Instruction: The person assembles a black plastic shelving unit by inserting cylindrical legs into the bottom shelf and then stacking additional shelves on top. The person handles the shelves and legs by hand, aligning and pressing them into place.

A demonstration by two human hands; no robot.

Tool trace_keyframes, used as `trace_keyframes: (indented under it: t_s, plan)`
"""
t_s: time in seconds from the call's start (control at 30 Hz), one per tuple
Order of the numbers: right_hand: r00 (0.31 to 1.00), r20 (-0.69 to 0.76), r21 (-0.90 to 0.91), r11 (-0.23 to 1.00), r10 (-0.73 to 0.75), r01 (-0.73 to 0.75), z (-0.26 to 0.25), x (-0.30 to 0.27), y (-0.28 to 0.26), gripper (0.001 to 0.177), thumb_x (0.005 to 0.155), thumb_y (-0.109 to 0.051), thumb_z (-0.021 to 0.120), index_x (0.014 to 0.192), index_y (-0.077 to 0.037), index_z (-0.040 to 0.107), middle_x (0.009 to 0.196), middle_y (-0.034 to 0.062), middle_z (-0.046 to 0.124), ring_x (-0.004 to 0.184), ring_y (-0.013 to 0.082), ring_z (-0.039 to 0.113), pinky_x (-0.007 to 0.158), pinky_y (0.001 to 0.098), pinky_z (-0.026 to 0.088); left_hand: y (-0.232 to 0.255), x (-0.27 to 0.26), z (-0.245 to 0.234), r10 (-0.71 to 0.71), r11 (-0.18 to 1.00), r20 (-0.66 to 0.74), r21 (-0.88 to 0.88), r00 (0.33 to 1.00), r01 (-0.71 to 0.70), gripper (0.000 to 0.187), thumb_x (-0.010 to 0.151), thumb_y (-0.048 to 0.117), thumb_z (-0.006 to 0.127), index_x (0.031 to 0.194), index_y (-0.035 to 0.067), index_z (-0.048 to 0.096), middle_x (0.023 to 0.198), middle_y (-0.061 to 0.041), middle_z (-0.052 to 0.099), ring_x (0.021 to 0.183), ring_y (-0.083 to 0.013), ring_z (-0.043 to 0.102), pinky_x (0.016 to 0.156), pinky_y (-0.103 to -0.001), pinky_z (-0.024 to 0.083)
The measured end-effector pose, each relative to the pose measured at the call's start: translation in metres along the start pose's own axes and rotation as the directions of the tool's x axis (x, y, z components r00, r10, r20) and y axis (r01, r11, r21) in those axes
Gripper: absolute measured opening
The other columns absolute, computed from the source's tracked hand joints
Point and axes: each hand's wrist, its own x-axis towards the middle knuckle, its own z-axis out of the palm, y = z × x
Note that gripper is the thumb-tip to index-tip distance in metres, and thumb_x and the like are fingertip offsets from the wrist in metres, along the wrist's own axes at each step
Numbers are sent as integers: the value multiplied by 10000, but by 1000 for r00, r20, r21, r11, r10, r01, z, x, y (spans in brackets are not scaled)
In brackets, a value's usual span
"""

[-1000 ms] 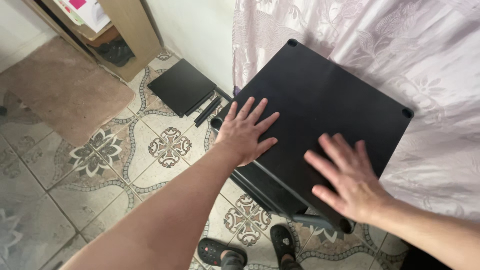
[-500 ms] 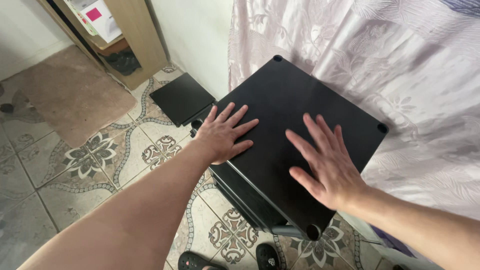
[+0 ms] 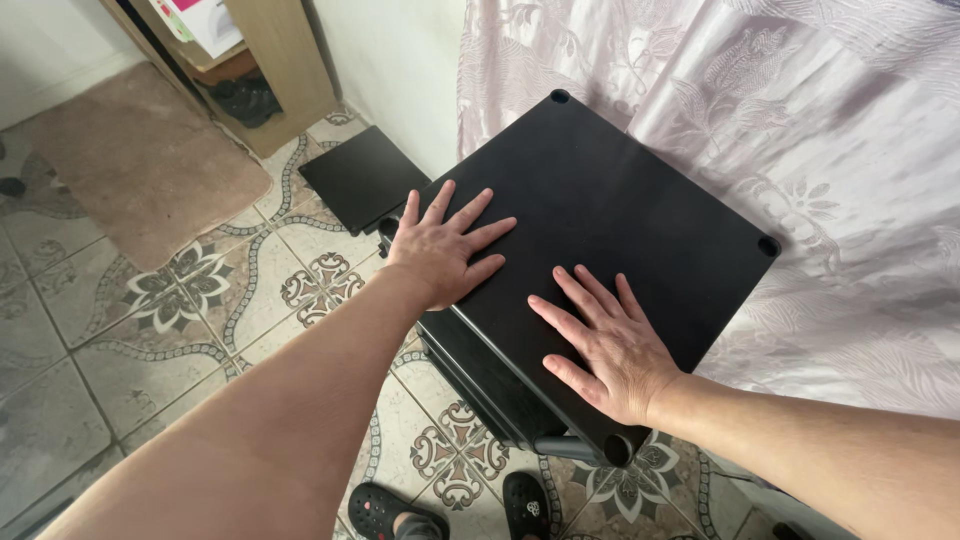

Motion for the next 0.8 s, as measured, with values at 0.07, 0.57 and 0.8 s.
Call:
trace_keyframes:
  t_s: [0.07,0.57,0.8]
  plan:
    - [1000,10,-14,1000,-5,5,0,1,-1,700,968,-578,426,1570,-262,256,1683,160,126,1548,387,101,1210,643,64,-2,-1,0,6,1000,-17,-1,1000,-6,597,980,654,268,1558,528,186,1694,102,32,1559,-284,-20,1233,-591,2]
    - [993,30,-56,992,115,-113,-27,33,-21,749,947,-617,432,1557,-185,370,1651,164,196,1551,385,108,1144,671,110,-107,-90,85,-452,832,-344,-496,823,250,651,1010,507,441,1588,248,286,1675,-127,155,1511,-389,137,1183,-605,125]
    - [981,125,-15,989,149,-148,-56,128,-78,584,896,-404,647,1413,-154,543,1612,105,307,1519,318,163,1164,684,137,-192,-159,178,-689,497,183,-585,701,641,617,962,521,548,1458,155,513,1538,-139,453,1420,-331,438,1127,-552,412]
